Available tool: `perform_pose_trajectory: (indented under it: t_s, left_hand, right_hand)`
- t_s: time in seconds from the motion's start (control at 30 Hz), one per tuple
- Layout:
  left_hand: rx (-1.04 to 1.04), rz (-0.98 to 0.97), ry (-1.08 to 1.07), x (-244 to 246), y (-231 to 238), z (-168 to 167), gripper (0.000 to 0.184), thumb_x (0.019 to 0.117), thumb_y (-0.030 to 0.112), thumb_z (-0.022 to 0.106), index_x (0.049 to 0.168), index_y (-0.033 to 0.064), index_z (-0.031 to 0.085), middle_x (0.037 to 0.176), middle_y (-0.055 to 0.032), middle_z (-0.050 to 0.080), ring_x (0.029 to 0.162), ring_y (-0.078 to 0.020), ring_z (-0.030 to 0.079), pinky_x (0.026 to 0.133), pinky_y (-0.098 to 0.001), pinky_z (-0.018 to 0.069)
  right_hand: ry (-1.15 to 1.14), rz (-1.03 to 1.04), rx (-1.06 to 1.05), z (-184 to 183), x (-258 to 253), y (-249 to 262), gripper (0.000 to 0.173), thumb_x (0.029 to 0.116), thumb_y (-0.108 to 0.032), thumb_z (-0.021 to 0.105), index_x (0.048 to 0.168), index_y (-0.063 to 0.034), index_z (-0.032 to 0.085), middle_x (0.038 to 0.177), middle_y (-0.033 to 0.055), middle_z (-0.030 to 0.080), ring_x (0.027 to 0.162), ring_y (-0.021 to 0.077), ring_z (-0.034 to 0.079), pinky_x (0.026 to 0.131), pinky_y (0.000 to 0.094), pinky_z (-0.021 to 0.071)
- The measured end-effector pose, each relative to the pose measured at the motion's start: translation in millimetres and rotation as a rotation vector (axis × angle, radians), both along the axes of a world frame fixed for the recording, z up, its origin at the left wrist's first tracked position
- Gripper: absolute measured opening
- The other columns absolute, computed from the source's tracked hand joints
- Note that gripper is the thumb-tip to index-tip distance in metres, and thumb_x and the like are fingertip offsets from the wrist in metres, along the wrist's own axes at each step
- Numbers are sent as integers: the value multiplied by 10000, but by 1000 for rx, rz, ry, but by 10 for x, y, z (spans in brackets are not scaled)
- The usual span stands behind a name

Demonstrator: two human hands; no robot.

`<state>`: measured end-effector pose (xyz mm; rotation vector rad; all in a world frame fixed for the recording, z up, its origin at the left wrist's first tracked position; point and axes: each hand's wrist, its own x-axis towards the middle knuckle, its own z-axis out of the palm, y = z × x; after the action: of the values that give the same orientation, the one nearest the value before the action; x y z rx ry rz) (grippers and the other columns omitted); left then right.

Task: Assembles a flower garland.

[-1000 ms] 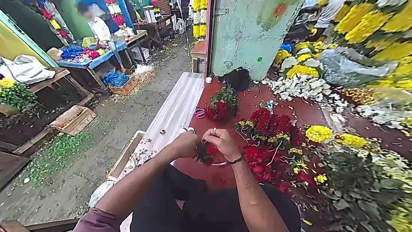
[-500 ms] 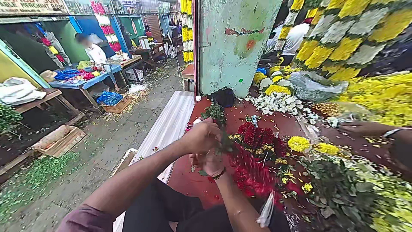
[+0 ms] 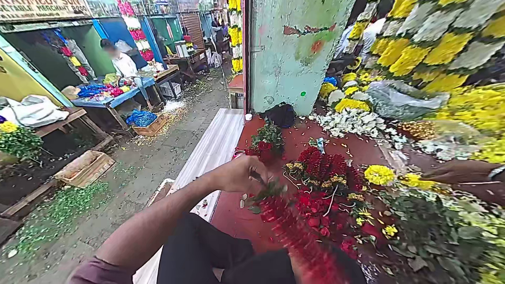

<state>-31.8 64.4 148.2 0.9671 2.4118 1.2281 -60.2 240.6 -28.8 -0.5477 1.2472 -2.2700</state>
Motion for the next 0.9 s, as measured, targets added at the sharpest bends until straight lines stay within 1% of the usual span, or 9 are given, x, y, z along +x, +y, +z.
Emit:
perform_pose_trajectory:
  t_s: [0.17, 0.3, 0.37, 0.43, 0.5, 0.6, 0.7, 0.77, 0.9]
  left_hand:
    - [-269, 267, 358, -341, -231, -261, 54, 880, 186, 743, 834, 172, 768, 843, 44, 688, 926, -163, 610, 861, -423, 506]
    - [-408, 64, -51, -221, -584, -295, 49, 900, 147, 763, 888, 103, 782, 840, -18, 723, 819, -140, 683, 788, -418, 577]
    - [-222, -72, -202, -50, -491, -203, 68, 887, 101, 763, 926, 46, 775, 881, -38, 728, 837, -109, 671, 799, -339, 564]
    - [-6, -87, -195, 68, -295, -149, 84, 887, 109, 757, 936, 42, 768, 923, -33, 722, 893, -91, 661, 827, -293, 556]
    - [81, 93, -72, 35, -145, -182, 68, 880, 127, 775, 910, 66, 783, 916, -16, 729, 902, -99, 669, 831, -311, 570]
    - [-57, 419, 166, -208, -188, -448, 46, 887, 169, 791, 907, 128, 784, 911, 15, 738, 923, -138, 664, 889, -411, 542]
    - [-196, 558, 81, -316, -584, -797, 71, 894, 194, 794, 905, 124, 784, 862, -12, 745, 811, -156, 702, 806, -461, 591]
    - [-301, 597, -109, -245, -864, -978, 107, 899, 209, 779, 921, 104, 790, 833, -50, 757, 760, -189, 719, 772, -499, 600]
    - [-458, 543, -396, 103, -1107, -1222, 208, 883, 265, 787, 978, 80, 782, 812, -67, 718, 749, -185, 653, 770, -482, 547]
  right_hand:
    - [106, 366, -32, 158, 263, -171, 169, 960, -119, 626, 1020, -111, 784, 675, -93, 610, 528, -28, 444, 492, 180, 366]
    - [229, 122, -17, 326, 44, 121, 184, 976, -154, 613, 999, -104, 789, 730, -57, 667, 529, -21, 448, 485, 189, 375]
    - [161, -18, -16, 259, -80, 176, 202, 1001, -123, 583, 1020, -53, 772, 634, -67, 555, 497, 1, 407, 469, 196, 353]
    - [5, -86, 34, 240, -45, 87, 182, 996, -89, 577, 981, -39, 752, 669, -33, 614, 547, 26, 517, 529, 207, 460]
    - [-144, -95, 124, 259, 125, -121, 128, 1011, -51, 537, 1028, -39, 664, 802, -1, 663, 649, 47, 597, 614, 216, 534]
    - [-58, 23, 81, -29, 342, -346, 197, 995, -72, 511, 1056, -37, 695, 711, -49, 582, 506, 0, 408, 452, 184, 345]
    - [121, 8, 171, 13, 349, -379, 195, 1005, -86, 570, 1026, -53, 761, 646, -76, 553, 503, -1, 397, 470, 193, 343]
    - [239, -84, 241, -7, 285, -367, 179, 991, -72, 604, 995, -45, 781, 807, -23, 685, 605, 8, 511, 537, 194, 427]
    - [223, 35, 253, -113, 279, -406, 210, 1007, -69, 566, 1026, -6, 765, 1251, 113, 691, 896, 103, 658, 721, 257, 548]
